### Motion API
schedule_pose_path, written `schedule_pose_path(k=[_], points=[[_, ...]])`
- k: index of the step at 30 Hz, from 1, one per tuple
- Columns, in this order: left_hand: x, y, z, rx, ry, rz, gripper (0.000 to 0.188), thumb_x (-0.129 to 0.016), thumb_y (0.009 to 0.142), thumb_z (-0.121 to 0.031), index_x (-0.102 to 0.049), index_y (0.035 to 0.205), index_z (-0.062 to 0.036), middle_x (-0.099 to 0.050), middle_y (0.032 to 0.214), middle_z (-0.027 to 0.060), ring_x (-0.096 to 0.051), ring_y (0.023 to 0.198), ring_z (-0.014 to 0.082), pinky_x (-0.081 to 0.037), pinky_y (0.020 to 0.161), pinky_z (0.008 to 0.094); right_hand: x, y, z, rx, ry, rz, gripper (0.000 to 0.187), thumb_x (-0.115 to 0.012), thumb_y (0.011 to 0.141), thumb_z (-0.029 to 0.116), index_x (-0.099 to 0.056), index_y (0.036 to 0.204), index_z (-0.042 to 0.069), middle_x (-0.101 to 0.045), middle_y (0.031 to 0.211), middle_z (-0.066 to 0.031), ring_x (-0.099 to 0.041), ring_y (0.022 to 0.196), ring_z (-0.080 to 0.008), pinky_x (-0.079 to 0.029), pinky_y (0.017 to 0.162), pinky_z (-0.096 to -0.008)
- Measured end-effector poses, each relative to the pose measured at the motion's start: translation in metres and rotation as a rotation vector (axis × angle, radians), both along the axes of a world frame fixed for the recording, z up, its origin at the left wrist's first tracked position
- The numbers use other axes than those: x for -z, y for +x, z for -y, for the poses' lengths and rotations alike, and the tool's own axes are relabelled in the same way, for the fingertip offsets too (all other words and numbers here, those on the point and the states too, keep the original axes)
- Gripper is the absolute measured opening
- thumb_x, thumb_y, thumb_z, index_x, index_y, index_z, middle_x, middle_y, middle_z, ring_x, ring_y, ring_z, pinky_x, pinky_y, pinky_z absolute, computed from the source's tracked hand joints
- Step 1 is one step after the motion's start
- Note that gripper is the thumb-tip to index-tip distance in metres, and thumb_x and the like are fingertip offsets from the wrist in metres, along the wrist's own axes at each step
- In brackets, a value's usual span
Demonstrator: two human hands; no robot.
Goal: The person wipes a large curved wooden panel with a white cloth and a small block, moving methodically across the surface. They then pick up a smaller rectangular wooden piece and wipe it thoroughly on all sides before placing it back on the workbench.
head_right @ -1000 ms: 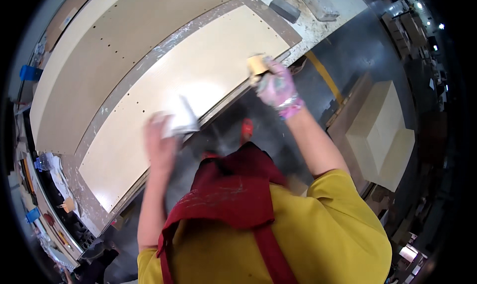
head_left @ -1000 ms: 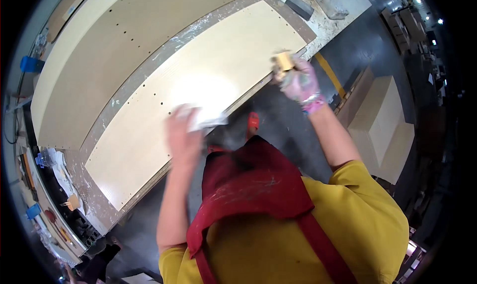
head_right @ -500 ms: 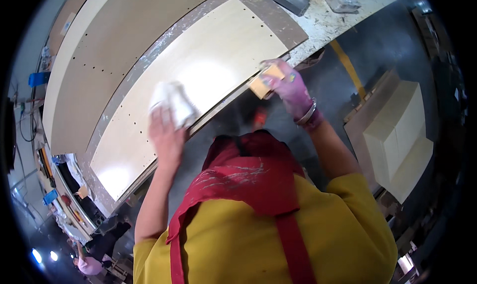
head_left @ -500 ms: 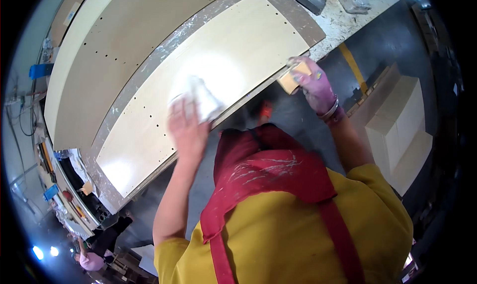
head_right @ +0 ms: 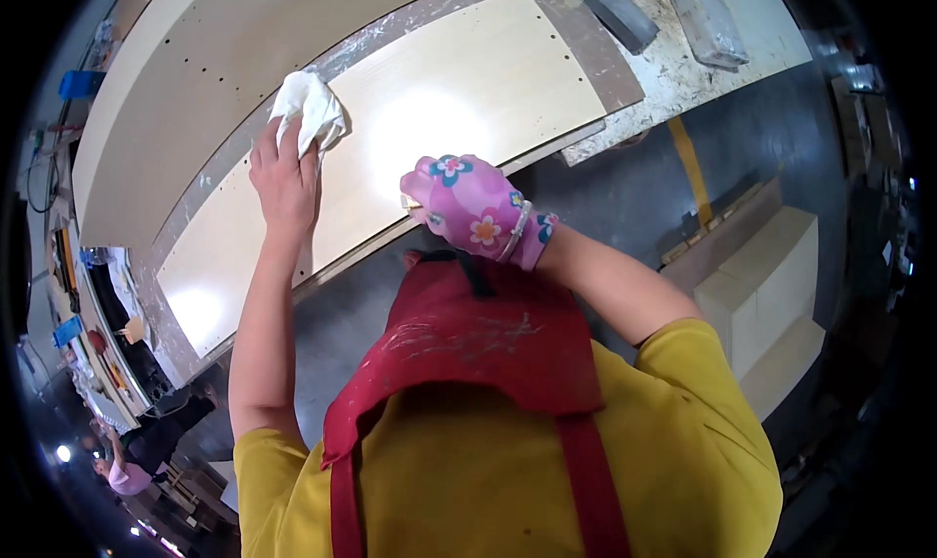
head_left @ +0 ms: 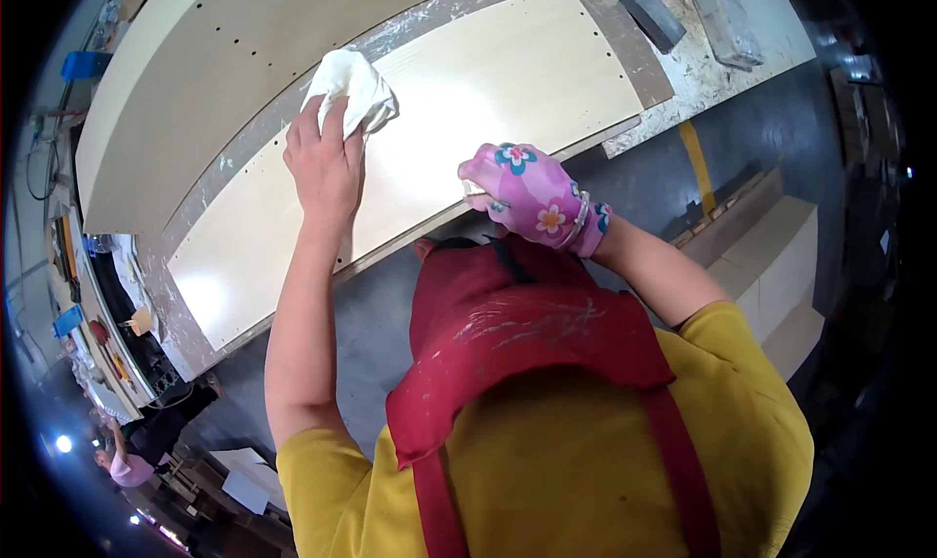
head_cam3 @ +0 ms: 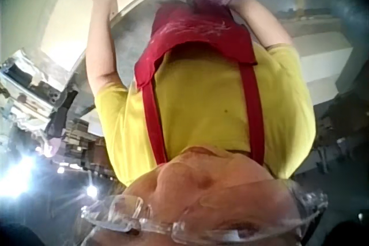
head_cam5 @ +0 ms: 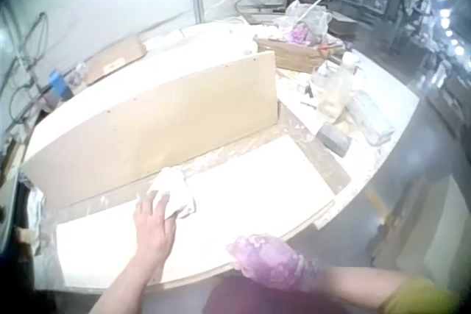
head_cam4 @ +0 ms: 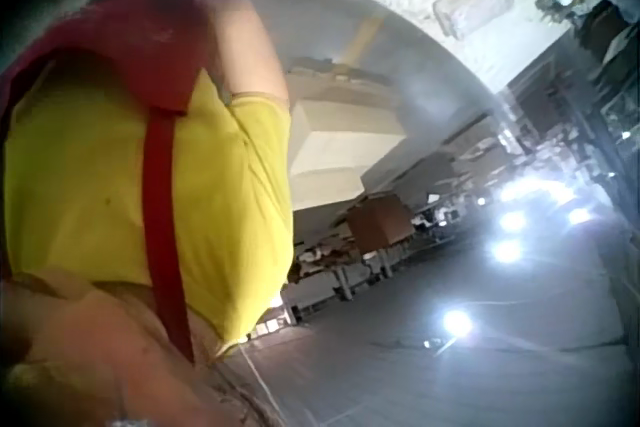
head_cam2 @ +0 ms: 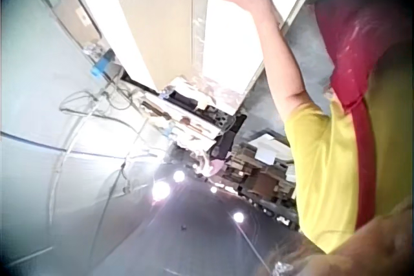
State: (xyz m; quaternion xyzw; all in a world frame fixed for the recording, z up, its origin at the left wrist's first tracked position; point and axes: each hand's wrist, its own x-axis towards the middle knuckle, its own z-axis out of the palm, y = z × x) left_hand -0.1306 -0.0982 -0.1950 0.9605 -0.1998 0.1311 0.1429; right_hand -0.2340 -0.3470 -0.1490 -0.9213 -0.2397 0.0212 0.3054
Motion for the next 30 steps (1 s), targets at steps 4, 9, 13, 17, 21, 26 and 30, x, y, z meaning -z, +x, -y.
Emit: schedule_pose_path(k=[4, 9, 13, 17, 21, 26, 30], points=[[0.002, 0.0, -0.002, -0.004, -0.047, 0.012, 0.042, -0.065, 0.082, -0.022, -0.058, 0.123, -0.0155, -0.049, 0.132, 0.0101, -0.047, 0.118, 0.0317, -0.038, 0.094, 0.0438, -0.007, -0.001, 0.01, -0.063, -0.151, -0.193, 0.026, -0.063, 0.076, 0.009, -0.059, 0.101, 0.01, -0.06, 0.091, -0.0102, -0.06, 0.081, -0.0289, -0.047, 0.071, -0.0363], [0.003, -0.001, -0.003, 0.001, -0.07, 0.015, 0.043, -0.066, 0.08, -0.019, -0.059, 0.122, -0.0163, -0.05, 0.132, 0.0098, -0.047, 0.118, 0.0317, -0.038, 0.094, 0.0442, -0.014, -0.001, -0.006, 0.1, 0.157, -0.056, 0.016, -0.062, 0.075, 0.003, -0.055, 0.089, 0.007, -0.059, 0.086, -0.0114, -0.061, 0.081, -0.0315, -0.048, 0.07, -0.04], [0.001, -0.001, -0.002, -0.004, -0.074, -0.008, 0.044, -0.066, 0.079, -0.018, -0.059, 0.122, -0.0165, -0.049, 0.132, 0.0098, -0.047, 0.118, 0.0316, -0.038, 0.094, 0.0443, -0.01, -0.007, -0.008, 0.03, -0.008, -0.112, 0.015, -0.062, 0.074, 0.002, -0.056, 0.087, 0.008, -0.058, 0.084, -0.0095, -0.061, 0.081, -0.0301, -0.049, 0.069, -0.0384], [0.0, 0.0, -0.001, 0.004, -0.076, -0.009, 0.044, -0.067, 0.079, -0.018, -0.058, 0.122, -0.0165, -0.049, 0.132, 0.01, -0.047, 0.118, 0.0315, -0.038, 0.095, 0.0443, -0.02, -0.013, 0.023, -0.066, 0.066, -0.263, 0.018, -0.066, 0.075, 0.006, -0.06, 0.091, 0.009, -0.06, 0.085, -0.0089, -0.061, 0.083, -0.0277, -0.05, 0.074, -0.0352], [-0.001, 0.0, -0.001, -0.024, -0.066, -0.011, 0.043, -0.066, 0.08, -0.019, -0.058, 0.122, -0.0154, -0.049, 0.132, 0.0109, -0.047, 0.118, 0.0321, -0.038, 0.095, 0.0449, -0.007, 0.005, -0.002, -0.042, 0.115, 0.012, 0.012, -0.058, 0.081, 0.012, -0.058, 0.093, 0.011, -0.059, 0.09, -0.0079, -0.06, 0.083, -0.0267, -0.049, 0.073, -0.038], [-0.004, -0.007, -0.058, -0.075, -0.092, -0.014, 0.039, -0.064, 0.082, -0.02, -0.06, 0.12, -0.0103, -0.055, 0.123, 0.0154, -0.051, 0.112, 0.0348, -0.042, 0.092, 0.0428, 0.004, 0.01, 0.042, -0.219, 0.081, -0.075, 0.017, -0.058, 0.083, 0.02, -0.058, 0.097, 0.012, -0.06, 0.094, -0.0096, -0.061, 0.081, -0.0271, -0.05, 0.071, -0.0378], [-0.033, -0.063, -0.134, -0.259, 0.105, -0.201, 0.034, -0.065, 0.08, -0.021, -0.061, 0.11, -0.0068, -0.058, 0.112, 0.0164, -0.056, 0.099, 0.0345, -0.047, 0.085, 0.041, -0.003, 0.035, 0.123, 0.444, 0.772, -0.438, 0.029, -0.062, 0.087, 0.02, -0.059, 0.111, 0.004, -0.065, 0.097, -0.0052, -0.064, 0.086, -0.015, -0.053, 0.074, -0.0286]])
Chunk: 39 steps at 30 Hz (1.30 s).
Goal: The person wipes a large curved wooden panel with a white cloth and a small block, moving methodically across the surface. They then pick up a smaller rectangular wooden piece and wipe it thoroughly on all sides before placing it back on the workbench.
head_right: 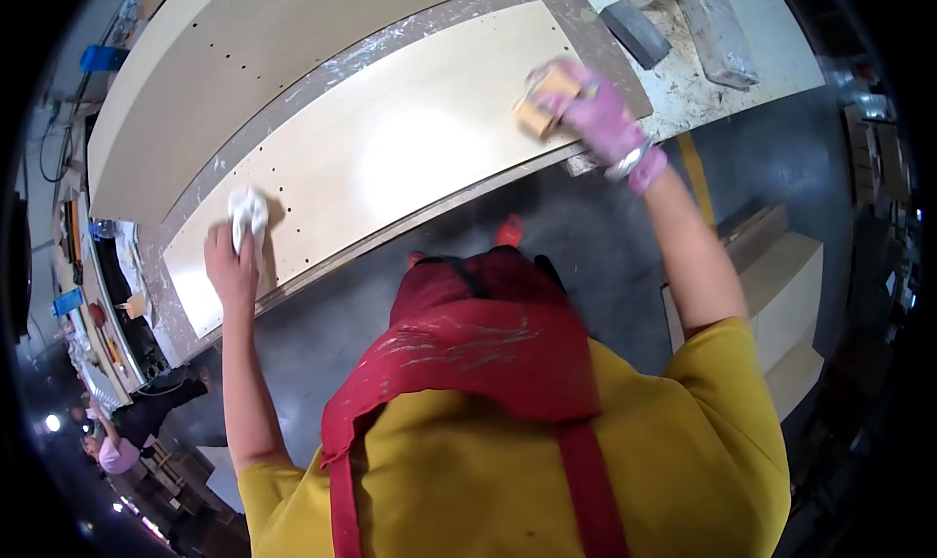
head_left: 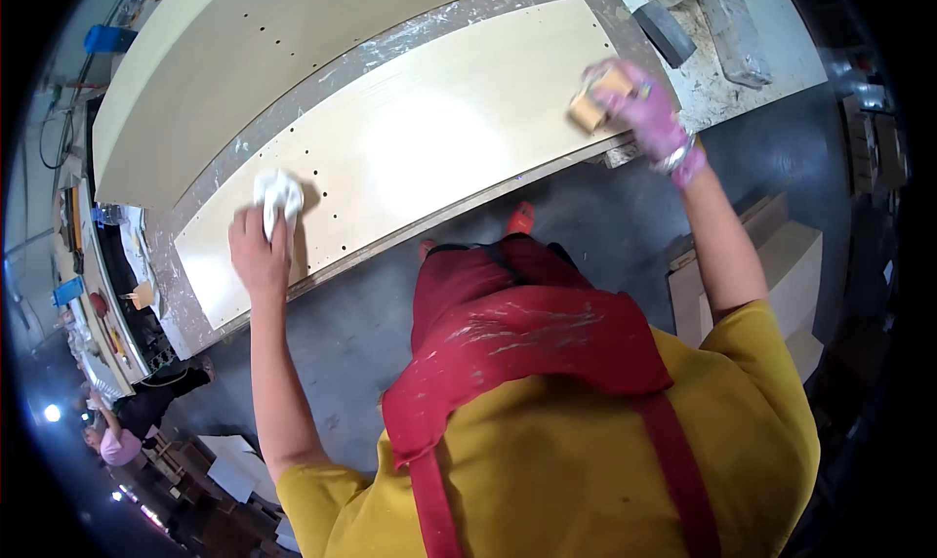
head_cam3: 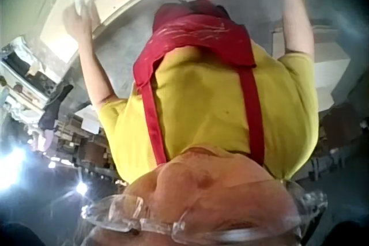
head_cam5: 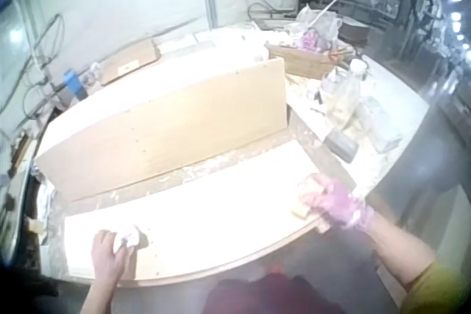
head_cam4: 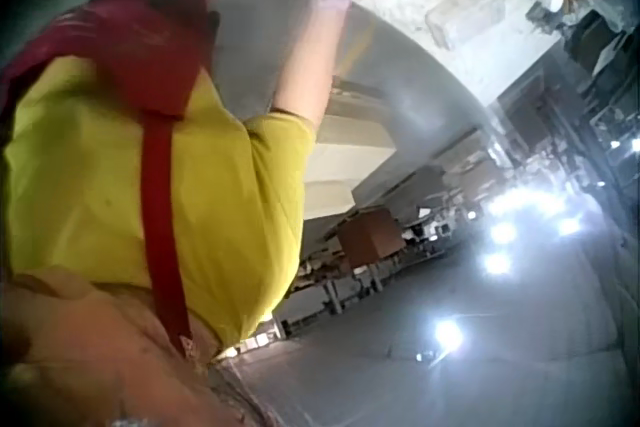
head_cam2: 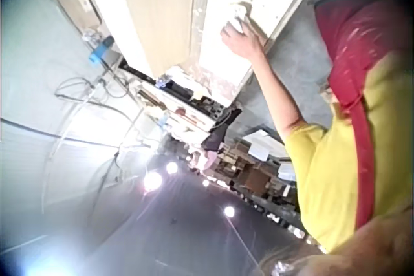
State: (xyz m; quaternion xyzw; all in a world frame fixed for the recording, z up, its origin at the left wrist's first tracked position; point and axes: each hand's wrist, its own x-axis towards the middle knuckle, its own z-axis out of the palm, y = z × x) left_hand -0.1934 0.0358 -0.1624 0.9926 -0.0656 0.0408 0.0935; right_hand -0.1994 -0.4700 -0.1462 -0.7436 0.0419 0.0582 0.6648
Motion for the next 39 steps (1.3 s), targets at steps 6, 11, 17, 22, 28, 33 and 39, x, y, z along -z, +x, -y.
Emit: schedule_pose_path(k=[6, 11, 17, 22, 28, 33, 39], points=[[-0.021, -0.057, 0.093, 0.368, 0.131, -0.184, 0.041, -0.078, 0.063, -0.016, -0.06, 0.1, -0.0095, -0.058, 0.101, 0.0125, -0.057, 0.091, 0.0316, -0.048, 0.075, 0.042, 0.055, 0.029, 0.029, 0.107, 0.282, -0.05, 0.029, -0.062, 0.09, 0.014, -0.057, 0.114, -0.002, -0.064, 0.084, -0.0048, -0.059, 0.059, -0.0059, -0.048, 0.051, -0.0184], [-0.018, -0.026, 0.211, 0.665, 0.053, -0.133, 0.036, -0.078, 0.062, -0.016, -0.058, 0.091, -0.0108, -0.058, 0.095, 0.0097, -0.059, 0.086, 0.0271, -0.049, 0.071, 0.0391, 0.049, 0.028, 0.032, 0.105, 0.293, -0.039, 0.031, -0.061, 0.089, 0.011, -0.056, 0.117, -0.003, -0.065, 0.081, -0.004, -0.06, 0.058, -0.0072, -0.047, 0.049, -0.0189], [-0.017, -0.008, 0.311, 0.854, 0.07, -0.097, 0.029, -0.071, 0.07, -0.018, -0.059, 0.095, -0.0119, -0.058, 0.093, 0.008, -0.059, 0.086, 0.0266, -0.049, 0.072, 0.0381, 0.056, 0.035, 0.046, 0.208, 0.61, -0.056, 0.031, -0.06, 0.091, 0.013, -0.054, 0.119, 0.001, -0.065, 0.088, -0.0057, -0.061, 0.069, -0.011, -0.048, 0.057, -0.0218], [-0.033, -0.019, 0.205, 0.334, 0.1, -0.098, 0.037, -0.073, 0.068, -0.017, -0.062, 0.102, -0.0057, -0.06, 0.098, 0.0148, -0.059, 0.091, 0.0331, -0.049, 0.077, 0.0429, 0.041, 0.016, 0.086, 0.344, 0.879, -0.059, 0.023, -0.052, 0.096, 0.018, -0.055, 0.117, 0.006, -0.062, 0.102, -0.0053, -0.062, 0.088, -0.0163, -0.051, 0.068, -0.0297], [-0.031, -0.043, 0.158, 0.363, 0.291, -0.254, 0.03, -0.069, 0.072, -0.01, -0.058, 0.1, -0.0054, -0.057, 0.104, 0.0141, -0.058, 0.091, 0.0335, -0.049, 0.075, 0.043, 0.074, 0.001, 0.079, 0.31, 0.885, -0.032, 0.029, -0.054, 0.095, 0.015, -0.05, 0.123, 0.007, -0.061, 0.103, -0.0047, -0.061, 0.082, -0.0148, -0.049, 0.063, -0.0288], [-0.036, -0.019, 0.261, 0.87, 0.339, -0.193, 0.014, -0.06, 0.076, -0.014, -0.056, 0.089, -0.0118, -0.055, 0.09, 0.008, -0.057, 0.083, 0.0243, -0.048, 0.068, 0.0378, 0.076, -0.001, 0.075, 0.322, 0.86, -0.003, 0.038, -0.053, 0.095, 0.017, -0.044, 0.13, 0.007, -0.058, 0.108, -0.0053, -0.057, 0.087, -0.0134, -0.045, 0.066, -0.0265], [-0.032, 0.01, 0.312, 1.11, 0.27, -0.147, 0.013, -0.06, 0.078, -0.018, -0.057, 0.09, -0.0134, -0.054, 0.086, 0.006, -0.058, 0.082, 0.0224, -0.047, 0.066, 0.0356, 0.083, 0.003, 0.079, 0.304, 0.904, -0.018, 0.035, -0.052, 0.096, 0.017, -0.046, 0.13, 0.009, -0.057, 0.114, -0.0044, -0.057, 0.094, -0.0147, -0.047, 0.072, -0.0284]])
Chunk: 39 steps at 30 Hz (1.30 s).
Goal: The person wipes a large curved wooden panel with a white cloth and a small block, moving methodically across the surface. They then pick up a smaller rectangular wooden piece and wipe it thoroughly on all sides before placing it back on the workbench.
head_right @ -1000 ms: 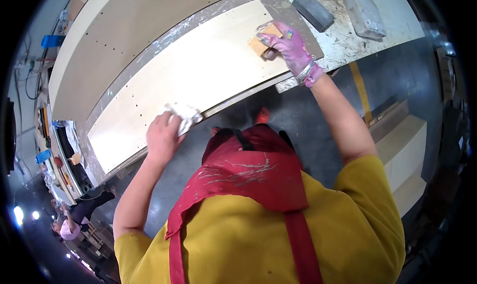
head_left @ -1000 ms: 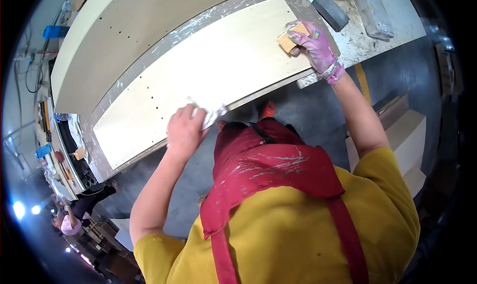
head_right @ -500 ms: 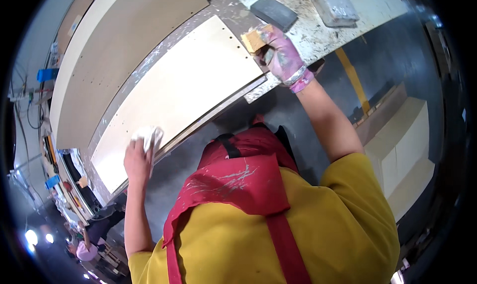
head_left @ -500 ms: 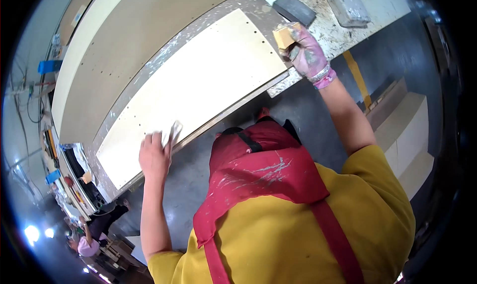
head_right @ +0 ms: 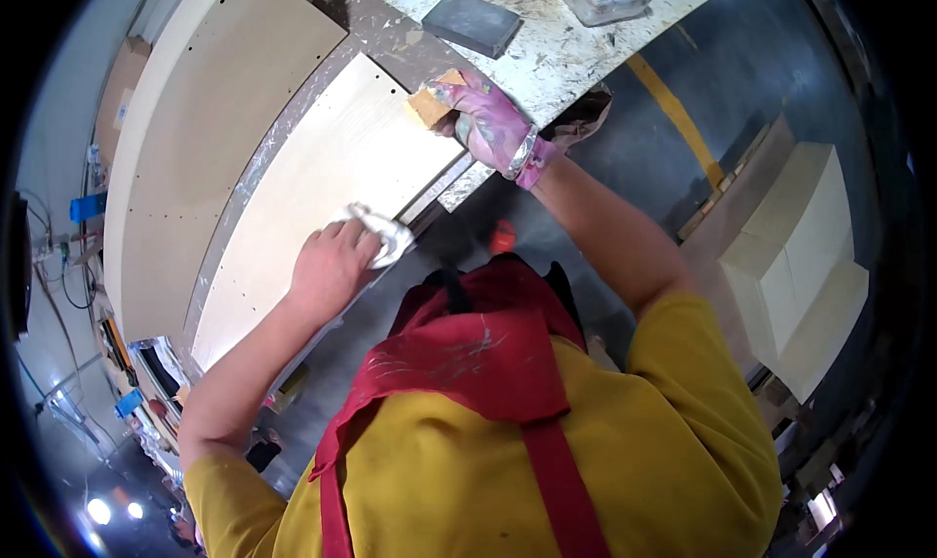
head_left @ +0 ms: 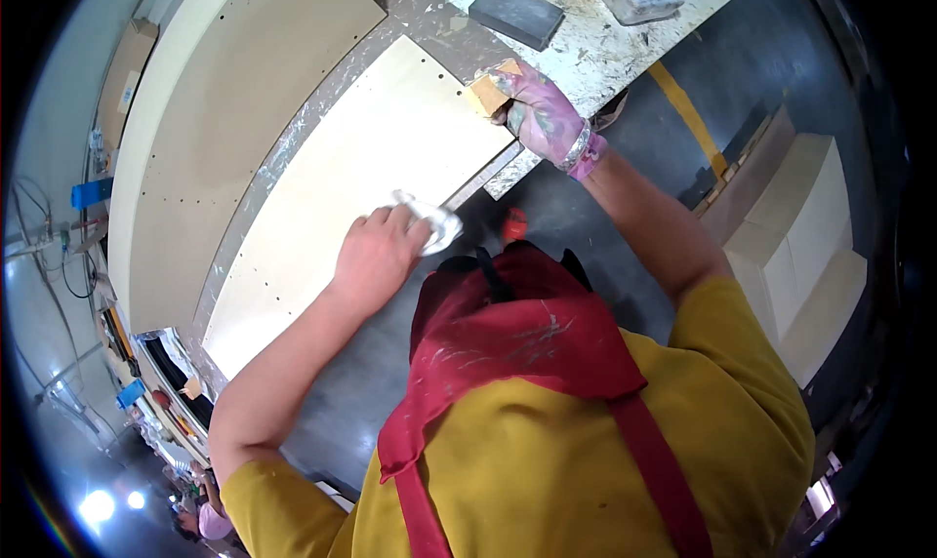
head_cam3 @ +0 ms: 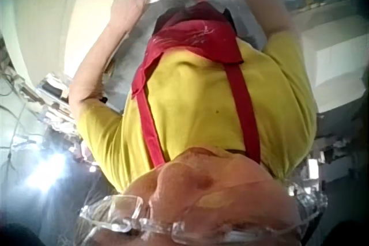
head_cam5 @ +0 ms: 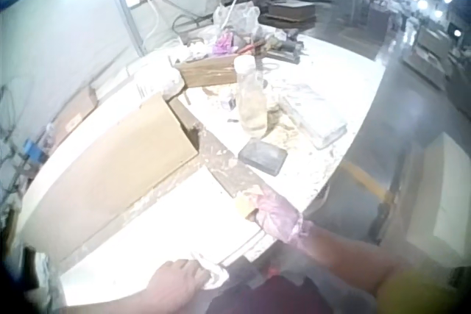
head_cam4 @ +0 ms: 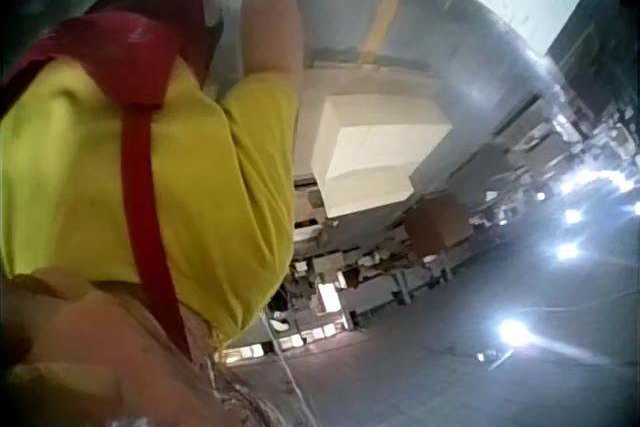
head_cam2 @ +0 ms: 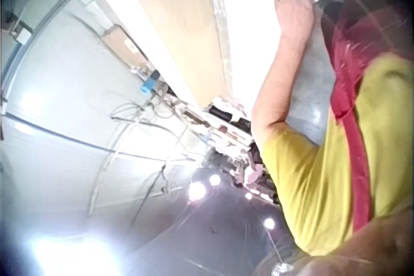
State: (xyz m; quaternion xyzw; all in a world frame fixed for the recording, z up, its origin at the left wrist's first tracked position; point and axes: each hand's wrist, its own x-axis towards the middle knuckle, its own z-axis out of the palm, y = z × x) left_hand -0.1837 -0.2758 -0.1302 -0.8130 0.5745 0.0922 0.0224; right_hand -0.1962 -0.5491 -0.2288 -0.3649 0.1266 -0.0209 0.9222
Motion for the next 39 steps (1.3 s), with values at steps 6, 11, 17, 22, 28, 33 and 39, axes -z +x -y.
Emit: schedule_pose_path(k=[6, 11, 17, 22, 28, 33, 39], points=[[0.013, 0.014, 0.096, 0.098, -0.079, 0.033, 0.021, -0.058, 0.079, -0.016, -0.057, 0.1, -0.014, -0.057, 0.096, 0.0071, -0.059, 0.091, 0.0245, -0.048, 0.072, 0.0367, -0.022, 0.005, -0.001, 0.059, 0.134, -0.141, 0.027, -0.05, 0.097, 0.017, -0.05, 0.122, 0.009, -0.06, 0.101, -0.0086, -0.058, 0.078, -0.0188, -0.049, 0.066, -0.0322], [0.001, 0.004, 0.087, 0.047, -0.32, -0.167, 0.033, -0.067, 0.069, -0.011, -0.057, 0.101, -0.0112, -0.057, 0.096, 0.008, -0.056, 0.092, 0.0273, -0.047, 0.076, 0.0397, -0.02, -0.001, 0.028, 0.069, 0.482, 0.198, 0.025, -0.051, 0.096, 0.026, -0.055, 0.109, 0.005, -0.059, 0.091, -0.0109, -0.055, 0.074, -0.0238, -0.048, 0.07, -0.0376], [-0.007, 0.003, -0.005, -0.44, -0.319, -0.108, 0.049, -0.076, 0.064, -0.009, -0.062, 0.11, -0.0129, -0.061, 0.096, 0.0064, -0.056, 0.09, 0.0289, -0.044, 0.076, 0.0391, -0.024, -0.034, 0.036, 0.189, 0.296, -0.035, 0.017, -0.047, 0.097, 0.024, -0.054, 0.1, 0.009, -0.059, 0.089, -0.0097, -0.056, 0.069, -0.0221, -0.048, 0.061, -0.0332], [0.014, -0.008, 0.029, -0.218, -0.336, 0.002, 0.043, -0.073, 0.066, -0.015, -0.064, 0.108, -0.013, -0.059, 0.106, 0.0011, -0.054, 0.105, 0.0232, -0.042, 0.081, 0.0373, 0.002, -0.044, 0.018, 0.206, 0.359, -0.067, 0.022, -0.051, 0.096, 0.029, -0.055, 0.101, 0.008, -0.061, 0.091, -0.0088, -0.059, 0.072, -0.0224, -0.049, 0.061, -0.0331], [0.019, 0.006, 0.085, 0.045, -0.272, 0.132, 0.032, -0.06, 0.076, -0.021, -0.064, 0.107, -0.0137, -0.057, 0.105, -0.0017, -0.053, 0.107, 0.0183, -0.041, 0.081, 0.0358, -0.014, -0.052, 0.009, 0.265, 0.292, -0.141, 0.024, -0.05, 0.096, 0.03, -0.055, 0.105, 0.009, -0.061, 0.09, -0.007, -0.058, 0.073, -0.0208, -0.048, 0.063, -0.033], [0.022, 0.007, 0.088, 0.017, -0.308, 0.113, 0.032, -0.061, 0.076, -0.021, -0.064, 0.108, -0.0147, -0.057, 0.105, -0.0012, -0.053, 0.107, 0.0195, -0.042, 0.082, 0.0368, -0.022, -0.057, 0.027, 0.307, 0.242, -0.065, 0.024, -0.048, 0.098, 0.027, -0.055, 0.108, 0.007, -0.06, 0.089, -0.0066, -0.056, 0.071, -0.0198, -0.046, 0.063, -0.0331], [0.016, 0.004, 0.053, -0.111, -0.29, 0.032, 0.041, -0.07, 0.068, -0.019, -0.067, 0.109, -0.0142, -0.06, 0.101, -0.0002, -0.055, 0.103, 0.022, -0.043, 0.08, 0.0371, -0.013, -0.065, 0.031, 0.203, 0.166, -0.048, 0.024, -0.051, 0.097, 0.027, -0.055, 0.109, 0.007, -0.06, 0.093, -0.0065, -0.057, 0.075, -0.0187, -0.046, 0.061, -0.0309]])
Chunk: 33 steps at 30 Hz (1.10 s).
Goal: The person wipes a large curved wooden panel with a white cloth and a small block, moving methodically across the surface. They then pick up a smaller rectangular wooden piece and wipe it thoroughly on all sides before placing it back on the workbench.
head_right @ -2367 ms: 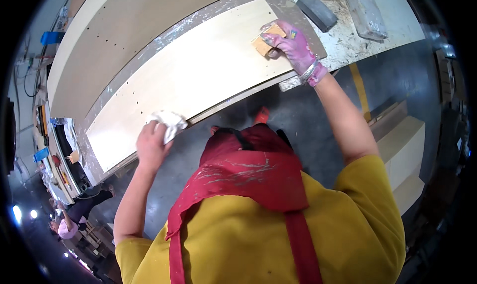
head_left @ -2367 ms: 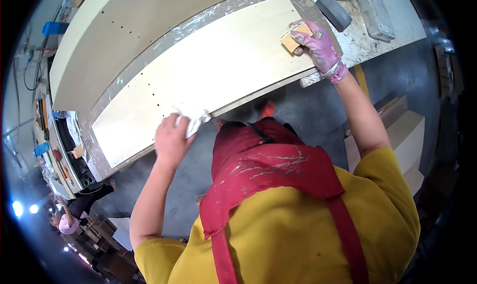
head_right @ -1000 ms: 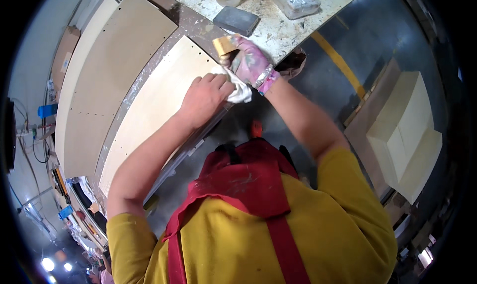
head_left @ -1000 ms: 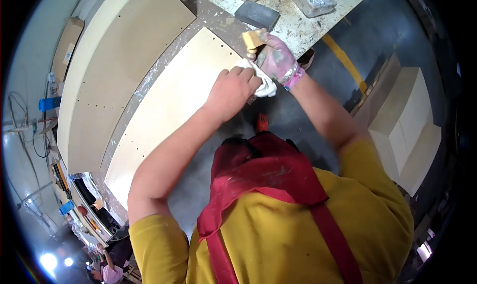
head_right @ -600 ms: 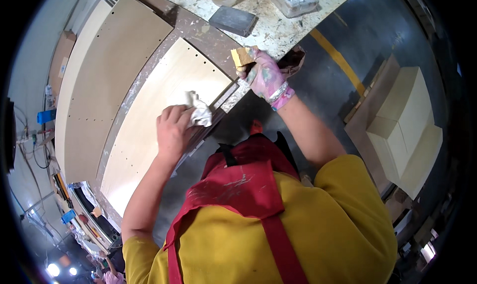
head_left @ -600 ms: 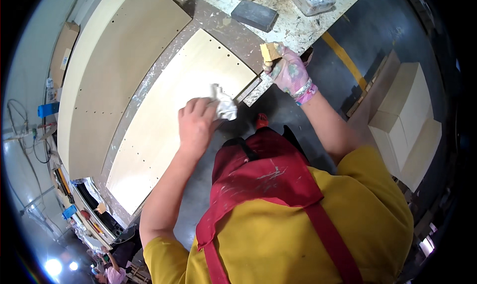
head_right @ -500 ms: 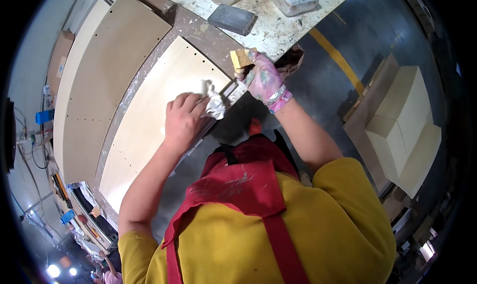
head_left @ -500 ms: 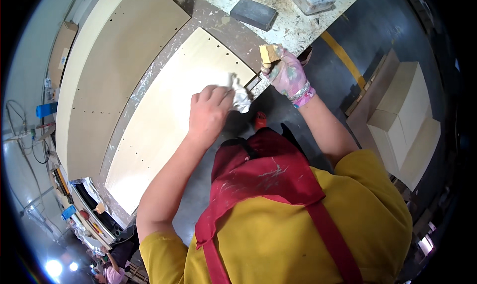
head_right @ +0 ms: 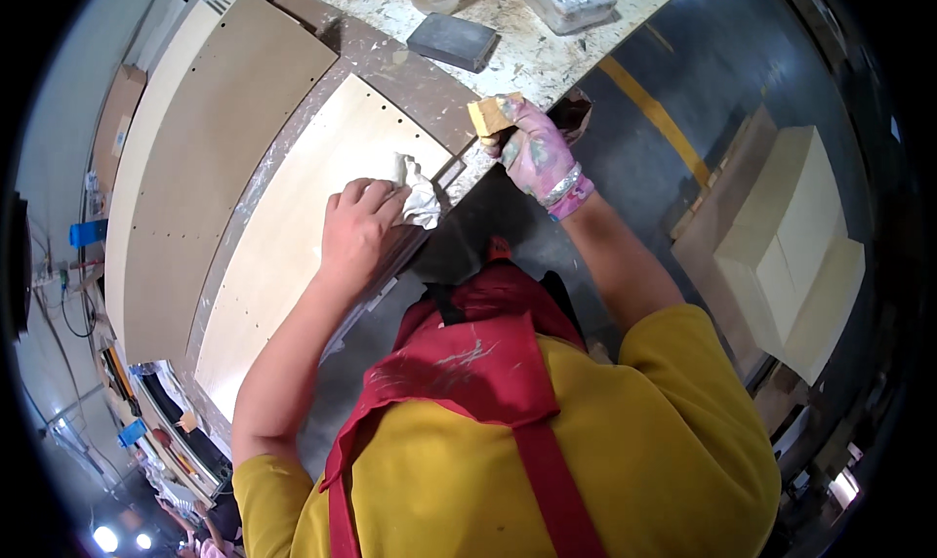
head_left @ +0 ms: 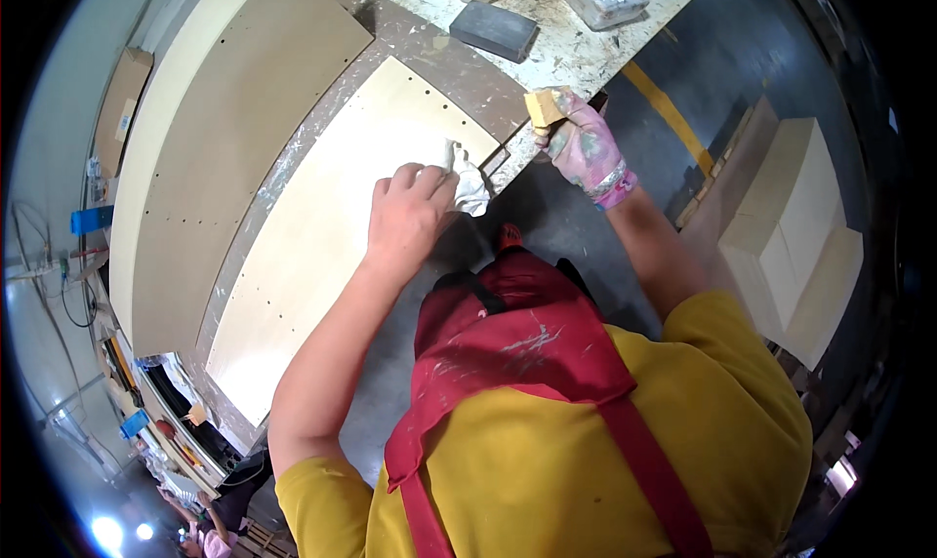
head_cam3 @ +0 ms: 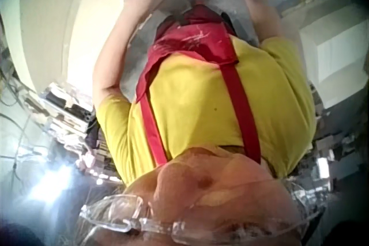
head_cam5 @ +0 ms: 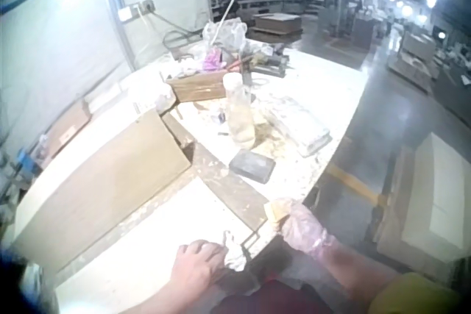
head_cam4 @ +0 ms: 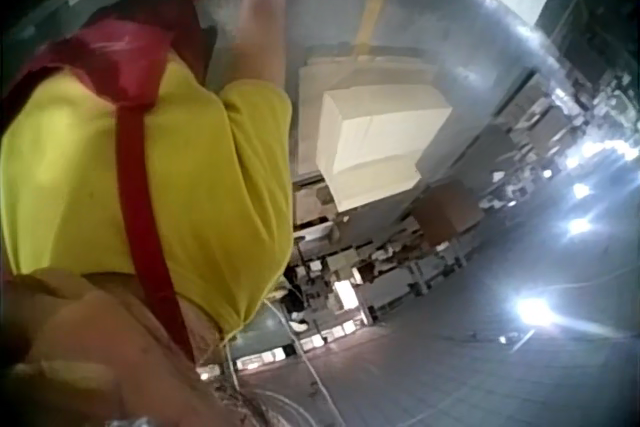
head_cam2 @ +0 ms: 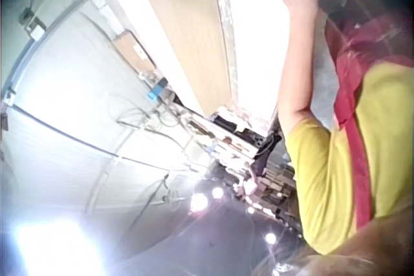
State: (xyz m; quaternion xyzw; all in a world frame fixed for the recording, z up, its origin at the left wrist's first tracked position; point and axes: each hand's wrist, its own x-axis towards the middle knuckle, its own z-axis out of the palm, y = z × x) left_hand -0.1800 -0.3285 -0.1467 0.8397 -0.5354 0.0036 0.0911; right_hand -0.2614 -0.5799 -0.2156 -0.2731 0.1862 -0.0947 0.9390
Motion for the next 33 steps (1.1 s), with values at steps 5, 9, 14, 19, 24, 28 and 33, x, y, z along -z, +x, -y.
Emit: schedule_pose_path(k=[5, 9, 14, 19, 24, 28, 33], points=[[0.007, 0.008, 0.048, 0.101, 0.0, 0.082, 0.032, -0.063, 0.076, -0.016, -0.064, 0.108, -0.014, -0.057, 0.101, 0.0003, -0.054, 0.101, 0.0211, -0.043, 0.08, 0.0366, -0.006, -0.01, -0.017, 0.104, 0.019, -0.126, 0.023, -0.051, 0.097, 0.025, -0.054, 0.112, 0.007, -0.06, 0.092, -0.0062, -0.056, 0.074, -0.0175, -0.046, 0.061, -0.0308], [-0.002, 0.033, 0.028, -0.09, -0.189, -0.151, 0.025, -0.063, 0.075, -0.012, -0.066, 0.099, -0.0095, -0.06, 0.097, 0.0078, -0.056, 0.096, 0.0289, -0.045, 0.082, 0.0386, 0.015, -0.021, 0.012, 0.108, -0.068, -0.018, 0.023, -0.057, 0.094, 0.021, -0.056, 0.11, 0.004, -0.063, 0.093, -0.0061, -0.059, 0.076, -0.0168, -0.048, 0.067, -0.0304], [0.009, 0.063, -0.111, -0.647, -0.095, -0.047, 0.024, -0.065, 0.082, -0.014, -0.065, 0.104, -0.0049, -0.06, 0.099, 0.0134, -0.056, 0.088, 0.0325, -0.046, 0.078, 0.0416, -0.031, -0.022, -0.019, 0.008, -1.364, -0.231, 0.026, -0.07, 0.083, 0.023, -0.062, 0.098, 0.003, -0.066, 0.089, -0.0121, -0.065, 0.081, -0.0233, -0.051, 0.073, -0.0323], [0.034, 0.049, -0.117, -0.604, -0.115, 0.235, 0.034, -0.072, 0.077, -0.012, -0.064, 0.109, -0.0074, -0.059, 0.099, 0.0115, -0.053, 0.086, 0.0312, -0.046, 0.076, 0.0402, -0.04, -0.011, -0.057, -0.064, -1.84, -0.032, 0.029, -0.071, 0.08, 0.024, -0.063, 0.102, 0.007, -0.065, 0.093, -0.0123, -0.064, 0.085, -0.0308, -0.051, 0.075, -0.0383], [0.038, 0.047, -0.118, -0.627, -0.119, 0.219, 0.037, -0.073, 0.076, -0.015, -0.063, 0.111, -0.0086, -0.058, 0.101, 0.0111, -0.053, 0.089, 0.0311, -0.046, 0.076, 0.0406, -0.049, -0.002, -0.061, -0.078, -2.118, 0.064, 0.019, -0.065, 0.08, 0.02, -0.061, 0.096, 0.009, -0.061, 0.087, -0.0107, -0.062, 0.079, -0.0297, -0.049, 0.069, -0.0411], [0.039, 0.043, -0.116, -0.665, -0.121, 0.203, 0.04, -0.073, 0.076, -0.018, -0.063, 0.114, -0.0096, -0.057, 0.104, 0.01, -0.053, 0.092, 0.0311, -0.046, 0.078, 0.041, -0.049, -0.003, -0.05, -0.075, -2.122, 0.012, 0.018, -0.061, 0.082, 0.022, -0.059, 0.096, 0.01, -0.061, 0.087, -0.0101, -0.062, 0.079, -0.0289, -0.048, 0.069, -0.0403], [0.038, 0.042, -0.115, -0.698, -0.113, 0.155, 0.04, -0.072, 0.077, -0.019, -0.063, 0.115, -0.0112, -0.056, 0.108, 0.0093, -0.052, 0.097, 0.0314, -0.045, 0.081, 0.0414, -0.034, -0.001, -0.062, -0.085, -2.157, 0.189, 0.016, -0.061, 0.083, 0.024, -0.065, 0.093, 0.013, -0.065, 0.099, -0.0094, -0.064, 0.088, -0.0277, -0.05, 0.079, -0.0384]])
